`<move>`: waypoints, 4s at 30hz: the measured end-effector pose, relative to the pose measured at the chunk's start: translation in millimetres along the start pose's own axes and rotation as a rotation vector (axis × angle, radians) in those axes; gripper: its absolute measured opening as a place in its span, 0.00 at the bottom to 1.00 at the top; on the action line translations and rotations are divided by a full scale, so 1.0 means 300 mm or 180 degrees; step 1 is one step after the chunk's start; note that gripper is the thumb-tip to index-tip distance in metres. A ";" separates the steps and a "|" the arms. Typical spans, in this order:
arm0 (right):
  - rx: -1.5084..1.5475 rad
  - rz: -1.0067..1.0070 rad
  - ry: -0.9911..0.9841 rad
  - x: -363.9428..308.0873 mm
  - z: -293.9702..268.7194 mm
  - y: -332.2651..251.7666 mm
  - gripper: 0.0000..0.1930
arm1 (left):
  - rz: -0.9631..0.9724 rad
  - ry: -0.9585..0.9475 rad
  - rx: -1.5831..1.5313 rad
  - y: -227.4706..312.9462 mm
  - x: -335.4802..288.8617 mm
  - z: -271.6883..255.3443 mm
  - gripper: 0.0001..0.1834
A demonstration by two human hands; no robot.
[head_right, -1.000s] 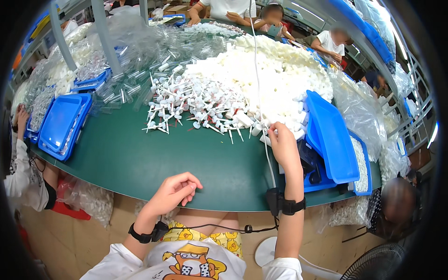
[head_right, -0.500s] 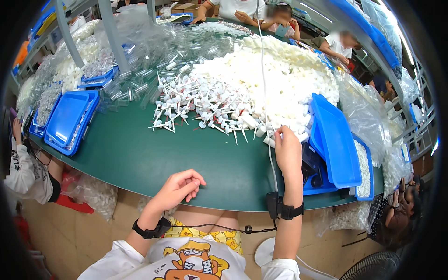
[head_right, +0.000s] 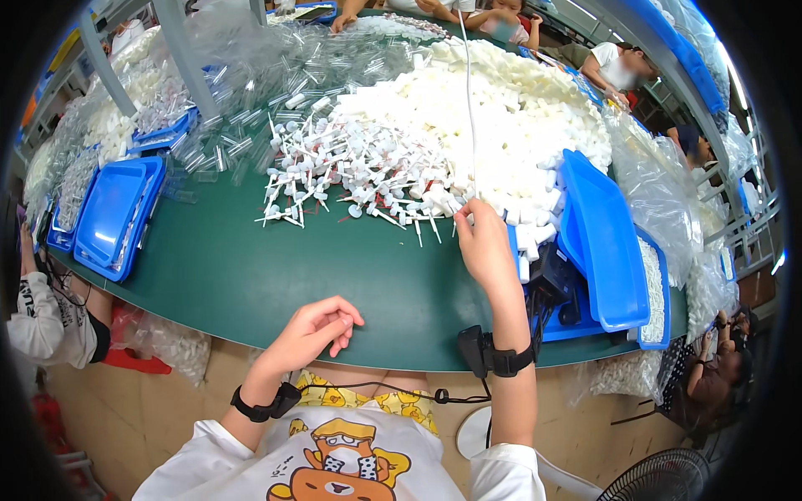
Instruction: The person assembles small white cylindrical components by inserting a rod with a red wire into a cap and then into a tube. The person repeats this process multiple times, placing the assembled units on the table.
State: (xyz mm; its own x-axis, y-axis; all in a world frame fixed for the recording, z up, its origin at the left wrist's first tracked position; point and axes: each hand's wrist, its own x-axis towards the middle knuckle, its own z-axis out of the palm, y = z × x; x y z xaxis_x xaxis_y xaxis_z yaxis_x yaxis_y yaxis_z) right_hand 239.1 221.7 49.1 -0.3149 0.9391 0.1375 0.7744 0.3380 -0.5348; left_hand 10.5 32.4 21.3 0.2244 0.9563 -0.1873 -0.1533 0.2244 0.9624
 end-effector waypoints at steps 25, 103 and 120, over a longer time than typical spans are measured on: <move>0.4360 0.0720 -0.1246 -0.387 0.116 -0.198 0.07 | 0.0697 -0.0040 0.1268 0.021 0.086 0.005 0.17; 0.2222 -0.0635 0.0441 -0.474 0.191 -0.279 0.13 | -0.0093 0.0076 -0.1207 0.011 0.009 0.046 0.18; 0.1241 -0.0425 0.0554 -0.464 0.200 -0.261 0.13 | -0.0340 0.0127 -0.1159 -0.007 0.021 0.067 0.18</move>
State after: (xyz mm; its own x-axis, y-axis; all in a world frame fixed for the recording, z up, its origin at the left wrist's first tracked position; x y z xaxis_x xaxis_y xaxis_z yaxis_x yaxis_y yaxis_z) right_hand 189.3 60.9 21.9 -0.2750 0.8966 0.3472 0.4581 0.4397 -0.7726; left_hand 31.8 34.2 21.9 0.2209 0.9289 -0.2971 -0.4647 0.3681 0.8053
